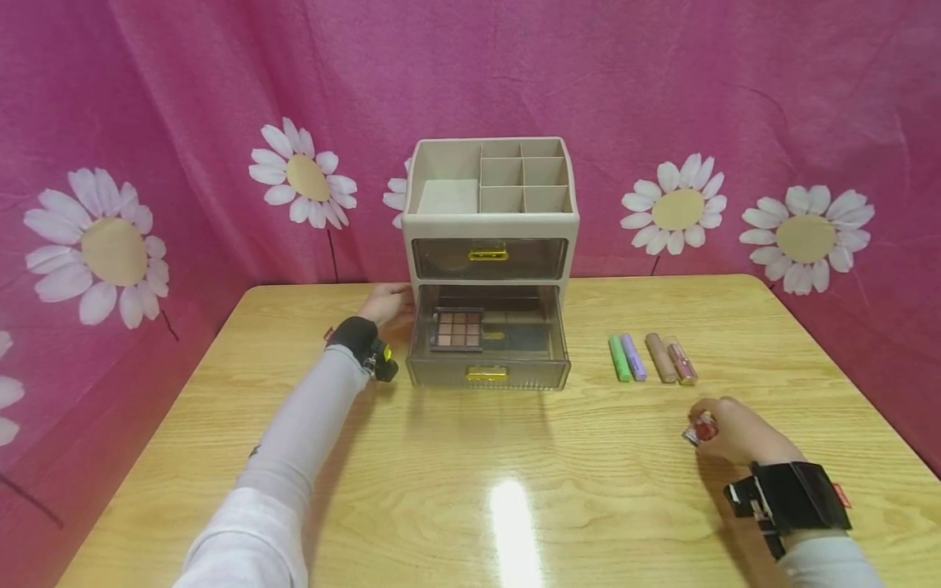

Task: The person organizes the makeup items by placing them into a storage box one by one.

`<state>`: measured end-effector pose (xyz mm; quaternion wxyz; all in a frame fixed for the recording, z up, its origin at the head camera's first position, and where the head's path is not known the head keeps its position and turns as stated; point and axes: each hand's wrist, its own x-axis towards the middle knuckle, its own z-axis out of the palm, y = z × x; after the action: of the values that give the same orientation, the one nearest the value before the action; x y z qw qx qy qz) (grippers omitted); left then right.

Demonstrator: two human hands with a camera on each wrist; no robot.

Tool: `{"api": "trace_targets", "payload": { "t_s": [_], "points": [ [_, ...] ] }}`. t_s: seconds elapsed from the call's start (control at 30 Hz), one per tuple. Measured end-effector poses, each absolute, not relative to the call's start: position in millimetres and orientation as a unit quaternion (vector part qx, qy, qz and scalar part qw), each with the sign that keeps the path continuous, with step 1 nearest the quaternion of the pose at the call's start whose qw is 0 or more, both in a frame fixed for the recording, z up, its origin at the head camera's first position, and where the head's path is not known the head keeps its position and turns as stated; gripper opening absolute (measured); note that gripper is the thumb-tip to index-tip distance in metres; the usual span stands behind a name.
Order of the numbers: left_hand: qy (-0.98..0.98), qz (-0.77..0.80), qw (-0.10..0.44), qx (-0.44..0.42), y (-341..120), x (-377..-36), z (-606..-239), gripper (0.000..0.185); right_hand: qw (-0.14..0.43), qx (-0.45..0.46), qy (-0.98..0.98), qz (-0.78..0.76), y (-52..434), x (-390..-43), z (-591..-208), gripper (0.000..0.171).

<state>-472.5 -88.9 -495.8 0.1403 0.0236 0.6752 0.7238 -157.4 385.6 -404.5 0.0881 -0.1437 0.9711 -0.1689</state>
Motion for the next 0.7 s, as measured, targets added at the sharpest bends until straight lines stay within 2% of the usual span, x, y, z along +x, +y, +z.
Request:
{"api": "trace_targets", "payload": {
  "t_s": [0.2,0.43,0.5,0.6,0.7],
  "points": [
    [0.665,0.733,0.142,0.012,-87.8,-457.2,-482.5,0.039,0.090,-0.152,0.971,-0.163,382.2,-160.2,-398.4,0.038],
    [0.711,0.687,0.151,-0.017,-75.8,-369.8,-388.3,0.043,0.094,-0.168,0.971,-0.139,363.4,-174.2,-360.4,0.042],
    [0.714,0.684,0.151,-0.013,-75.3,-360.2,-378.9,0.043,0.083,-0.186,0.971,-0.129,356.3,-180.0,-346.5,0.041],
    [0.705,0.694,0.145,-0.011,-77.7,-378.6,-398.4,0.043,0.056,-0.213,0.969,-0.108,343.4,-187.7,-324.4,0.039],
    [0.688,0.712,0.143,-0.006,-83.6,-435.8,-456.7,0.042,0.033,-0.232,0.968,-0.094,328.4,-194.8,-300.6,0.042]
  ]
}}
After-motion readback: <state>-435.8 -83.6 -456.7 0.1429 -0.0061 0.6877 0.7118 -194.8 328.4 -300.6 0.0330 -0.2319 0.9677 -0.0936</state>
